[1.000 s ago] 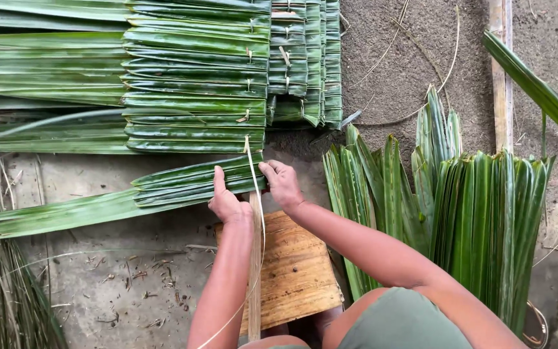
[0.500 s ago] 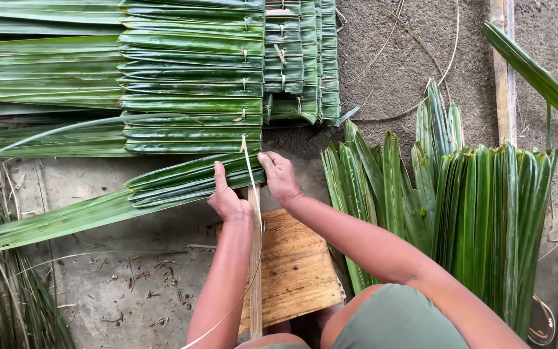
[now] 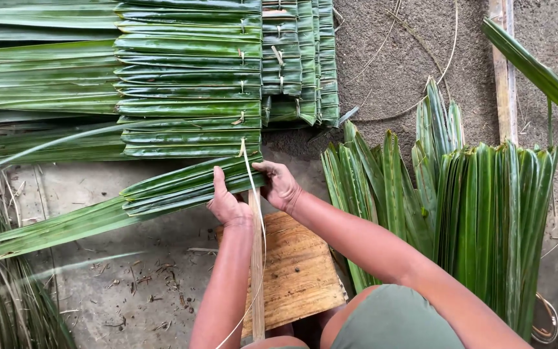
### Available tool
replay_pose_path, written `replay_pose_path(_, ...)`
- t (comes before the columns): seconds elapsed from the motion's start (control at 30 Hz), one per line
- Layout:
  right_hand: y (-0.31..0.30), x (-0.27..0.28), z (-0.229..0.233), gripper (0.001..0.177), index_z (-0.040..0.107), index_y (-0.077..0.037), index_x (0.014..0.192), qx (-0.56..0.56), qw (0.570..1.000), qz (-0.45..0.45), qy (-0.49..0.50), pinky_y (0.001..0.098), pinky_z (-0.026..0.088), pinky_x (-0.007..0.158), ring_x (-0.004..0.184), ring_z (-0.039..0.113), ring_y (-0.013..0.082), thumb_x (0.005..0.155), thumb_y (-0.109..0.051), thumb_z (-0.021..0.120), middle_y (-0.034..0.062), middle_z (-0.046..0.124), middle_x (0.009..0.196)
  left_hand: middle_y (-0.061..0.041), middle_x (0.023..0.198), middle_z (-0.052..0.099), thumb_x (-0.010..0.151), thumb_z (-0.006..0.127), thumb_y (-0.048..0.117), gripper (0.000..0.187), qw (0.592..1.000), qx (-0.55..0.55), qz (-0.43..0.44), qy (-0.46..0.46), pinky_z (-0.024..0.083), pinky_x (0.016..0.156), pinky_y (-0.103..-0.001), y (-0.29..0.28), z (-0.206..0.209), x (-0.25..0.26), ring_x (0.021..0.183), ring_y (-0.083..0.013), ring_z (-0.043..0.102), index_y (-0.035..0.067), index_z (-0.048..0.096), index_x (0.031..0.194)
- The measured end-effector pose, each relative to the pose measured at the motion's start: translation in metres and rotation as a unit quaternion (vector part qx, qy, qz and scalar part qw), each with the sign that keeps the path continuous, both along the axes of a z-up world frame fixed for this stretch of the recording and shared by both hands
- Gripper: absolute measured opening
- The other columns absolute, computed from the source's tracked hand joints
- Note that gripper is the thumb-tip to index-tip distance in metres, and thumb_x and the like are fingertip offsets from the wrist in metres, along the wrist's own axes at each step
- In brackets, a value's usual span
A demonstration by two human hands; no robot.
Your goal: Weaving palm leaves over a wooden slat to create a thatched mat
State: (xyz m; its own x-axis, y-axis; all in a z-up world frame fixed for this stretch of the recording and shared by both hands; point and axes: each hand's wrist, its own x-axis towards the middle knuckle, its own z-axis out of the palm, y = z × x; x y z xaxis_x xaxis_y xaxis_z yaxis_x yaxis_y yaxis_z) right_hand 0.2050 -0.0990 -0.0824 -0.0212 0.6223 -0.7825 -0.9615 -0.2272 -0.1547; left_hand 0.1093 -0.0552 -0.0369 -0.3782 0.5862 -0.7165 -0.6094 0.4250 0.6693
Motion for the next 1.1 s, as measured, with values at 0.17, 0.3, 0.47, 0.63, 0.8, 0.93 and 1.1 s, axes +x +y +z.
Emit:
replay_pose_path(0.17,-0.006,-0.002,0.051,0.037,0.075,-0.013,0.124,-0.013,0.984,0.015,-0.176,0.0382,0.050,0.101,0.107,0.064,0.0220,0.088,-0.021,0.079,0.0097,0.071,0.113,-0.013,0.103,0.077,0.069,0.100,0.020,0.053,1.000,-0.010,0.014,0.018,0.066,0.082,-0.042,0.002,0.006,0.002,0.094,-0.0253,0.077,0.005,0.073,0.111)
replay_pose_path(0.3,-0.013,-0.006,0.051,0.036,0.076,-0.012,0.121,-0.024,0.969,0.010,-0.245,0.0341,0.058,0.085,0.096,0.069,0.0210,0.087,-0.022,0.082,0.0092,0.074,0.106,-0.011,0.105,0.077,0.071,0.098,0.018,0.051,1.000,-0.016,0.012,0.014,0.067,0.083,-0.040,0.003,-0.009,-0.003,0.096,-0.0257,0.077,0.006,0.073,0.114)
replay_pose_path(0.47,-0.015,-0.011,0.026,0.027,0.082,-0.007,0.100,-0.048,0.941,0.018,-0.333,0.0306,0.064,0.061,0.072,0.075,0.0190,0.085,-0.028,0.089,0.0106,0.078,0.087,-0.010,0.103,0.077,0.072,0.098,0.018,0.047,1.000,-0.015,0.014,0.010,0.068,0.082,-0.040,0.004,0.014,0.004,0.094,-0.0248,0.078,0.008,0.075,0.112)
replay_pose_path(0.63,-0.007,-0.007,0.018,0.026,0.082,-0.007,0.097,-0.044,0.933,0.012,-0.358,0.0284,0.063,0.059,0.070,0.074,0.0164,0.083,-0.027,0.090,0.0076,0.077,0.085,-0.011,0.101,0.077,0.071,0.098,0.018,0.049,1.000,0.013,-0.004,0.021,0.068,0.081,-0.040,0.014,0.011,0.005,0.091,-0.0232,0.077,0.005,0.073,0.112)
replay_pose_path(0.8,-0.001,-0.005,0.017,0.023,0.082,-0.009,0.092,-0.054,0.925,0.017,-0.375,0.0262,0.062,0.060,0.070,0.073,0.0138,0.081,-0.028,0.091,0.0046,0.078,0.086,-0.008,0.096,0.076,0.072,0.098,0.016,0.047,0.997,0.039,-0.026,0.054,0.069,0.077,-0.037,0.019,-0.002,0.003,0.088,-0.0190,0.078,0.006,0.073,0.110)
replay_pose_path(0.93,0.001,-0.002,0.009,0.021,0.082,-0.011,0.091,-0.061,0.934,0.016,-0.352,0.0319,0.064,0.059,0.070,0.075,0.0177,0.084,-0.029,0.088,0.0064,0.077,0.084,-0.009,0.094,0.076,0.073,0.097,0.014,0.045,0.996,0.053,-0.029,0.060,0.069,0.077,-0.037,0.021,-0.001,0.002,0.087,-0.0197,0.078,0.005,0.073,0.110)
replay_pose_path(1.1,0.005,0.013,0.024,0.023,0.081,-0.009,0.090,-0.054,0.937,0.042,-0.342,0.0362,0.065,0.058,0.069,0.076,0.0208,0.084,-0.031,0.088,0.0091,0.077,0.082,-0.010,0.097,0.077,0.076,0.094,0.008,0.042,0.997,0.070,-0.022,0.038,0.068,0.080,-0.040,0.025,-0.008,-0.004,0.091,-0.0241,0.078,0.003,0.073,0.112)
